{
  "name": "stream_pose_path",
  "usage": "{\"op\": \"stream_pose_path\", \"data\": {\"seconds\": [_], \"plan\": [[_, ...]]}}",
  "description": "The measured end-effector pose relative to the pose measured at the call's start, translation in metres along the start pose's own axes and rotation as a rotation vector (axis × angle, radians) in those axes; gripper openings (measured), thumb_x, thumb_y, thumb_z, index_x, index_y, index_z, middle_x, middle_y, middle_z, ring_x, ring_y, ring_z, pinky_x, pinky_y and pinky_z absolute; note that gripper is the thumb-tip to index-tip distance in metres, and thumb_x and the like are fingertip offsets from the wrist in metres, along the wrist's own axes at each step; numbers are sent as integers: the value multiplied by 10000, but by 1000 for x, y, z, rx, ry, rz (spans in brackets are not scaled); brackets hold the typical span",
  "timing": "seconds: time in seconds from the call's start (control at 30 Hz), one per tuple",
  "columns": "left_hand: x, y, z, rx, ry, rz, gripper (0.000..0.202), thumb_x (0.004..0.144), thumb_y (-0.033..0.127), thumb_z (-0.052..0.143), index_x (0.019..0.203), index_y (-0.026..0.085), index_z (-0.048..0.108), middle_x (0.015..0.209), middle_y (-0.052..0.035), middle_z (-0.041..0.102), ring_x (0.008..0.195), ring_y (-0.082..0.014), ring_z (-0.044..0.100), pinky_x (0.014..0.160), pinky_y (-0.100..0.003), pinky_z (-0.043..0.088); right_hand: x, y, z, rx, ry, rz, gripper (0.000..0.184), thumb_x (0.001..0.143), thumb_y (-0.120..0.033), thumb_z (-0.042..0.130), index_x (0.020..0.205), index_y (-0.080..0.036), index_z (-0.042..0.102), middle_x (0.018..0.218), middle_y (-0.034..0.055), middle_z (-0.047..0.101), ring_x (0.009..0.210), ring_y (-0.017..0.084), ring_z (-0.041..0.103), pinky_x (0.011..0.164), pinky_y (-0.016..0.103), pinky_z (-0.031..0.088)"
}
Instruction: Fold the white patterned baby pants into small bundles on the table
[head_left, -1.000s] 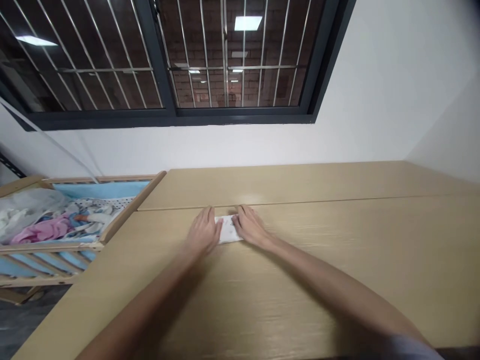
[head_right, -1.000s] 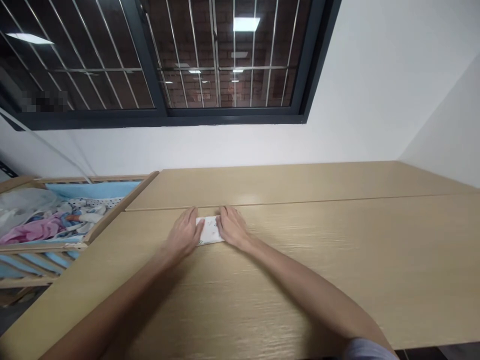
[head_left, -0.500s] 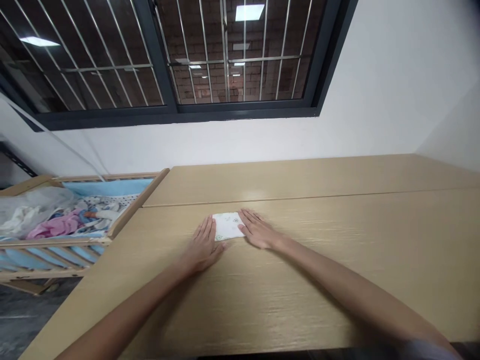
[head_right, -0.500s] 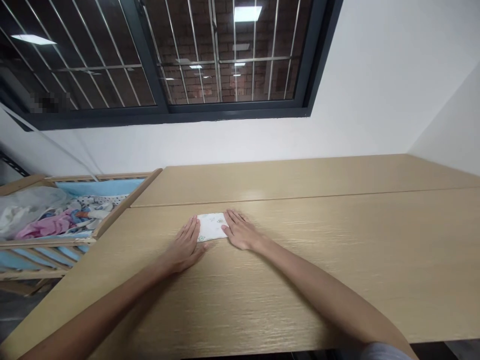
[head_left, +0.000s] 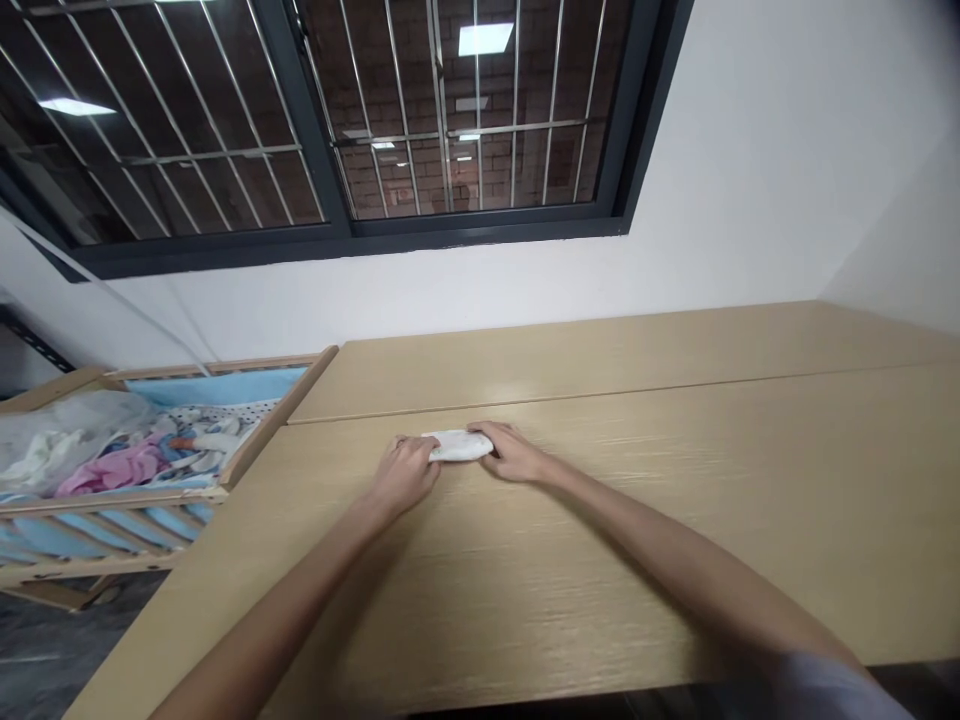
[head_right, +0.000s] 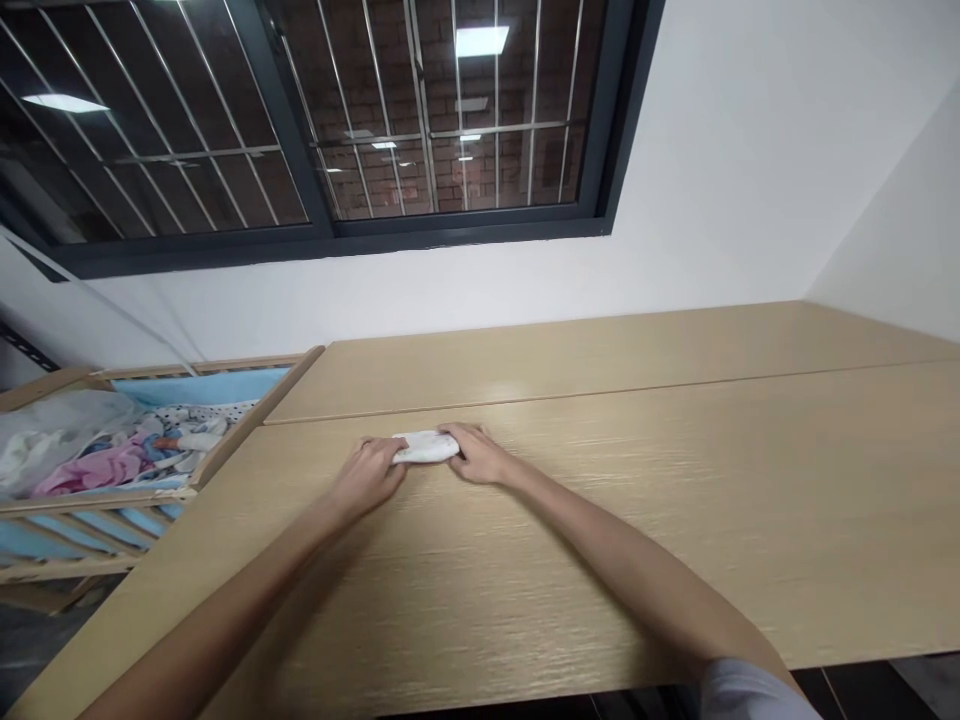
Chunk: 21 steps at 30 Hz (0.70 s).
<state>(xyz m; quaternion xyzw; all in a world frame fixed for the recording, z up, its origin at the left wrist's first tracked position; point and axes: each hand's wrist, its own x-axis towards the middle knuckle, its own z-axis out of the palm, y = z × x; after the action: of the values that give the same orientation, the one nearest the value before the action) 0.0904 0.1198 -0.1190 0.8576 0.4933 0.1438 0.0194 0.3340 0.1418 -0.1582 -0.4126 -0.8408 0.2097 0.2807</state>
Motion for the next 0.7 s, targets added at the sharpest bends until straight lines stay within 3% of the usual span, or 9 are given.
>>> {"op": "stream_pose_path", "data": {"seconds": [0.13,0.23,0.3,0.43,0.53,0.6,0.7], "plan": [[1,11,-23,-85,72,-100,287,971,335,424,1053,167,641,1022,-111,716,1018,-262,658,899,-374,483,18,-11,-20,355,140,147,481,897,-292,590,1341,-179,443,1155,101,675,1008,215,649,851,350,527],[-8,21,-34,-321,50,-229,375,939,469,505,1173,179,546,795,-15,703,741,-203,675,670,-290,493,32,-23,-42,560,177,156,555,868,-358,663,1334,-205,403,1008,48,672,839,180,650,702,292,523],[-14,27,-32,-445,17,-341,468,882,491,596,1215,179,491,695,27,670,660,-198,662,612,-276,463,39,-23,-47,606,161,156,593,823,-375,732,1303,-218,421,967,29,665,781,165,634,645,265,499],[-20,36,-11,-327,-79,-435,462,883,414,610,1240,156,470,747,-11,686,732,-226,690,637,-289,452,50,-7,-24,457,81,219,520,743,-323,814,1154,-206,518,969,18,640,749,137,605,599,227,464],[-19,37,1,-253,-113,-440,390,905,349,584,1231,155,491,870,-61,714,825,-242,705,695,-299,471,55,6,-1,265,18,258,422,782,-293,781,1121,-187,552,966,23,646,744,131,603,614,227,463],[-18,39,2,-192,-126,-436,360,914,338,575,1216,151,512,929,-97,721,895,-274,706,740,-324,484,58,8,6,175,-5,238,372,816,-280,750,1125,-168,576,994,47,663,798,151,619,675,250,484],[-25,48,0,-80,-118,-419,353,945,367,531,1183,108,562,1048,-202,704,1036,-367,668,858,-436,485,56,-3,1,109,-20,175,352,868,-267,699,1183,-145,600,1133,114,672,968,215,642,840,330,507]]}}
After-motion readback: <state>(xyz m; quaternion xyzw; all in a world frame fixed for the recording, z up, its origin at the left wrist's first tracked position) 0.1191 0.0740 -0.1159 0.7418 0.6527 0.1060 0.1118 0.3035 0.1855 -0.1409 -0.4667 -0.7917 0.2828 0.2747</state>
